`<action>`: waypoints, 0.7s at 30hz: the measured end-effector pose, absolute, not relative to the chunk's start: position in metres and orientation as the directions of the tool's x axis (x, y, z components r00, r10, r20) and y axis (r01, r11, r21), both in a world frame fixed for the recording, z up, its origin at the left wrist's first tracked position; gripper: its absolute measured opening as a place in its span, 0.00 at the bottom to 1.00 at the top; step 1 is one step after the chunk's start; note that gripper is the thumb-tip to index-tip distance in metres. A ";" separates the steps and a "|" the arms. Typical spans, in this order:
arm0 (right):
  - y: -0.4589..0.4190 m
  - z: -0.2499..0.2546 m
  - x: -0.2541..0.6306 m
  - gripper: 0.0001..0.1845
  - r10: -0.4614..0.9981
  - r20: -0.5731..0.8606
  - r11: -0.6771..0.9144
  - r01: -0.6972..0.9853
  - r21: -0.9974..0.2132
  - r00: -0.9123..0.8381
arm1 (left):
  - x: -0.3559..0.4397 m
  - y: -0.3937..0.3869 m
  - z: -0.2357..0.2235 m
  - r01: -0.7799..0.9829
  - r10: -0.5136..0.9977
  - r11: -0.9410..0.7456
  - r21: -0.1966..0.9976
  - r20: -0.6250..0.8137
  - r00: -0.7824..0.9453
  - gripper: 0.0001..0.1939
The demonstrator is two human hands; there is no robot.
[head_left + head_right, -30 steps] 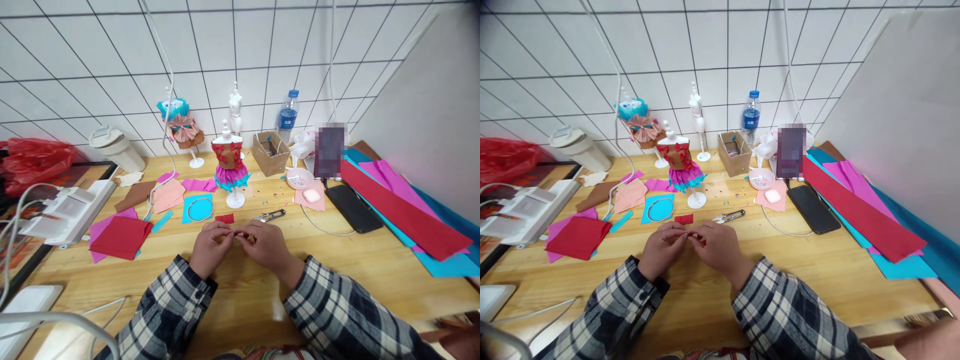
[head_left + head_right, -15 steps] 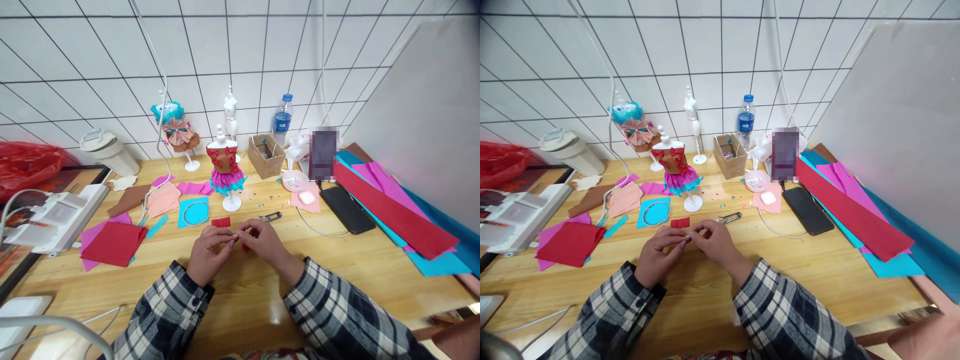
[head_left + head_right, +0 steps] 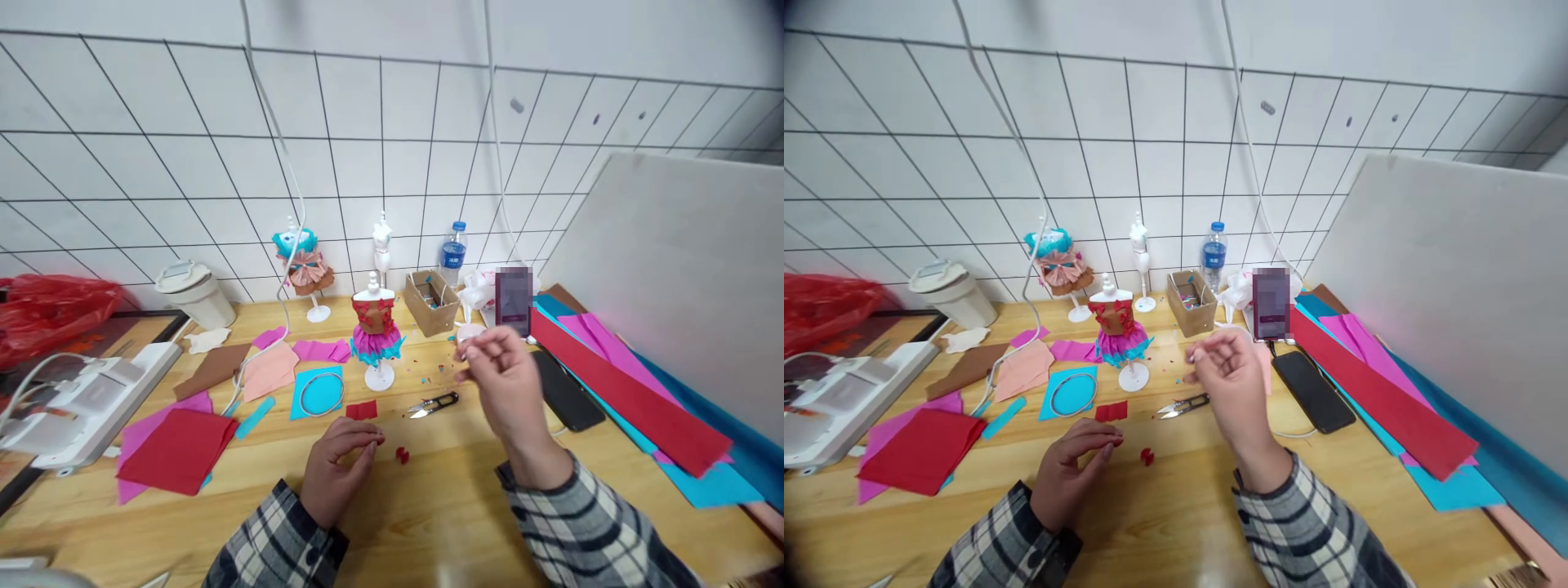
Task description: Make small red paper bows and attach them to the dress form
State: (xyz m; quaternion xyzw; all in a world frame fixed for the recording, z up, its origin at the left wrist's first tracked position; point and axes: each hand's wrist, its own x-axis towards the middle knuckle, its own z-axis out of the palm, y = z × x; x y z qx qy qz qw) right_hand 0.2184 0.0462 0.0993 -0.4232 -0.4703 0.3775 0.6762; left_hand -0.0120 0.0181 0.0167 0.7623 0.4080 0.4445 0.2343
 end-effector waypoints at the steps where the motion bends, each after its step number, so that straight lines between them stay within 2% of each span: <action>1: 0.054 0.111 0.222 0.11 0.831 0.450 0.473 0.010 -0.881 0.328 | -0.011 0.018 0.016 0.413 0.832 -0.555 0.722 0.486 0.269 0.08; 3: 0.076 0.125 0.229 0.09 0.611 0.695 0.623 0.313 -0.717 0.379 | -0.010 0.018 0.016 0.404 0.825 -0.565 0.719 0.491 0.278 0.08; 5: 0.109 0.126 0.233 0.07 0.488 0.829 0.610 0.572 -0.549 0.275 | -0.008 0.017 0.016 0.398 0.815 -0.579 0.712 0.499 0.293 0.08; 7: 0.146 0.116 0.238 0.09 0.602 0.791 0.478 0.745 -0.465 0.107 | -0.008 0.017 0.015 0.403 0.811 -0.585 0.704 0.500 0.304 0.08; 9: 0.179 0.101 0.243 0.10 0.797 0.602 0.268 0.865 -0.425 0.049 | -0.010 0.017 0.014 0.420 0.818 -0.575 0.702 0.491 0.300 0.08; 12: 0.207 0.084 0.250 0.13 0.842 0.536 0.196 0.886 -0.420 0.067 | -0.013 0.019 0.011 0.440 0.834 -0.552 0.709 0.477 0.277 0.09; 16: 0.189 0.073 0.251 0.15 0.807 0.574 0.177 0.871 -0.459 0.139 | -0.013 0.021 0.009 0.484 0.868 -0.492 0.724 0.454 0.201 0.09; 19: 0.135 0.057 0.232 0.14 0.733 0.664 0.340 0.763 -0.549 0.151 | -0.013 0.019 0.008 0.507 0.888 -0.451 0.735 0.429 0.169 0.09; 21: 0.090 0.042 0.212 0.12 0.777 0.624 0.447 0.626 -0.639 0.082 | -0.012 0.018 0.008 0.512 0.895 -0.439 0.738 0.412 0.174 0.10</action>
